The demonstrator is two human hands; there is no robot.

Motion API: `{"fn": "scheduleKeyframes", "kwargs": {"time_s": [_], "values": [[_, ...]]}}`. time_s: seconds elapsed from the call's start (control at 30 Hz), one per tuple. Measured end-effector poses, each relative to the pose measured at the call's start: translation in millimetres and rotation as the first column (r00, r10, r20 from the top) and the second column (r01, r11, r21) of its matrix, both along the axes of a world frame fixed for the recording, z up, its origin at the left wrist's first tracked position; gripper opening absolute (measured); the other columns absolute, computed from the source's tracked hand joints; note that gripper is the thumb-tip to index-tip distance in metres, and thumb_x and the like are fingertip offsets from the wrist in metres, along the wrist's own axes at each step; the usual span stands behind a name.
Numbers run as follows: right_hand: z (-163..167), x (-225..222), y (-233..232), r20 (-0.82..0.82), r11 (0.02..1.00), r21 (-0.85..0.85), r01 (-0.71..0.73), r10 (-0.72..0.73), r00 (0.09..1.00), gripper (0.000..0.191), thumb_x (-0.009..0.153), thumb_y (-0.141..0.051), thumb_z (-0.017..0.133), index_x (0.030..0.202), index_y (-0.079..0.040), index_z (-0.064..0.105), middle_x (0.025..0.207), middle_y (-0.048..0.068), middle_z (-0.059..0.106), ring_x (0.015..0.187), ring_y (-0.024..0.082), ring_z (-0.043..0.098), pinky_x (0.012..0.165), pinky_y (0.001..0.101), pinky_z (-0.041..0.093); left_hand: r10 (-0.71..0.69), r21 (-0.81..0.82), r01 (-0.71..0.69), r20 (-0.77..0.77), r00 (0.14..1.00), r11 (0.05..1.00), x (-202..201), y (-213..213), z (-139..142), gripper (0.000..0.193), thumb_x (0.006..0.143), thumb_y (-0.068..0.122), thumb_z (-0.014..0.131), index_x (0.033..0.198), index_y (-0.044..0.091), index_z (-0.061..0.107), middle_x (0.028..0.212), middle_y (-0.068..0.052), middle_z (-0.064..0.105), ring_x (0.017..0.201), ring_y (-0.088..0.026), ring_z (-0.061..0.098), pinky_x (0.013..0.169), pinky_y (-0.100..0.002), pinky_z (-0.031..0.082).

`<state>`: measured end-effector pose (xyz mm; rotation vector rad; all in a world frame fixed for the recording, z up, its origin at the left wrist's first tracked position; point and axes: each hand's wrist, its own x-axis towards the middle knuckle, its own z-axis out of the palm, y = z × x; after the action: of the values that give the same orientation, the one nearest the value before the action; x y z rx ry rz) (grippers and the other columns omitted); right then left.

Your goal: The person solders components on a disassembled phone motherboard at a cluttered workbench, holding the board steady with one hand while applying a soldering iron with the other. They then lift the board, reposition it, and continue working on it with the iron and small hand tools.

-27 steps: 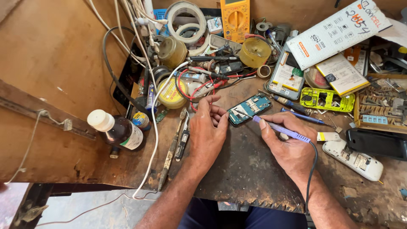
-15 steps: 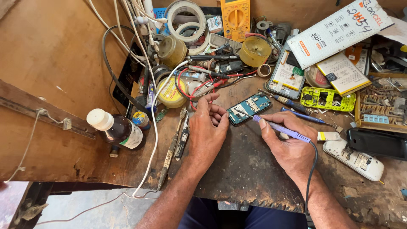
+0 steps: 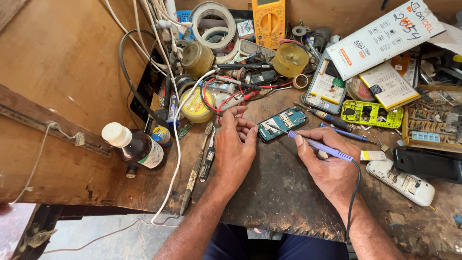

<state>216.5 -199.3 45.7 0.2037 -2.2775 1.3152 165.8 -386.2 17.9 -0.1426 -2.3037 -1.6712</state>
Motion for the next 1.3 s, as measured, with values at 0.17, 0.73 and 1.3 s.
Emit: {"fn": "scheduleKeyframes", "kwargs": {"time_s": [0.17, 0.73, 1.3], "values": [[1.6, -12.1, -1.9, -0.019, 1.000, 0.011, -0.014, 0.014, 1.000, 0.012, 0.094, -0.010, 0.076, 0.103, -0.003, 0.075, 0.085, 0.002, 0.071, 0.073, 0.007, 0.062, 0.066, 0.0229, 0.050, 0.010, 0.086, -0.011, 0.009, 1.000, 0.996, -12.9, -3.2, 0.7, 0.043, 0.090, 0.000, 0.068, 0.129, -0.002, 0.051, 0.090, -0.006, 0.070, 0.075, -0.009, 0.064, 0.065, -0.024, 0.054], [-16.5, -22.2, -35.6, -0.067, 0.991, 0.082, -0.102, 0.108, 0.992, 0.013, 0.092, -0.008, 0.077, 0.104, -0.003, 0.075, 0.089, 0.006, 0.072, 0.076, 0.012, 0.066, 0.068, 0.0256, 0.051, 0.052, 0.087, -0.055, 0.032, 0.998, 0.995, -21.0, -35.5, -16.0, 0.042, 0.088, 0.002, 0.069, 0.126, -0.003, 0.052, 0.090, -0.007, 0.071, 0.074, -0.010, 0.066, 0.065, -0.025, 0.056], [-11.8, 16.2, -87.1, -0.073, 0.986, 0.096, -0.138, 0.145, 0.987, 0.014, 0.092, -0.006, 0.076, 0.105, -0.002, 0.075, 0.091, 0.006, 0.073, 0.078, 0.013, 0.068, 0.069, 0.0255, 0.053, 0.065, 0.086, -0.067, 0.032, 0.997, 0.994, 18.4, -82.4, -14.8, 0.040, 0.088, 0.002, 0.070, 0.125, -0.002, 0.053, 0.090, -0.007, 0.070, 0.074, -0.010, 0.066, 0.064, -0.025, 0.056]]}}
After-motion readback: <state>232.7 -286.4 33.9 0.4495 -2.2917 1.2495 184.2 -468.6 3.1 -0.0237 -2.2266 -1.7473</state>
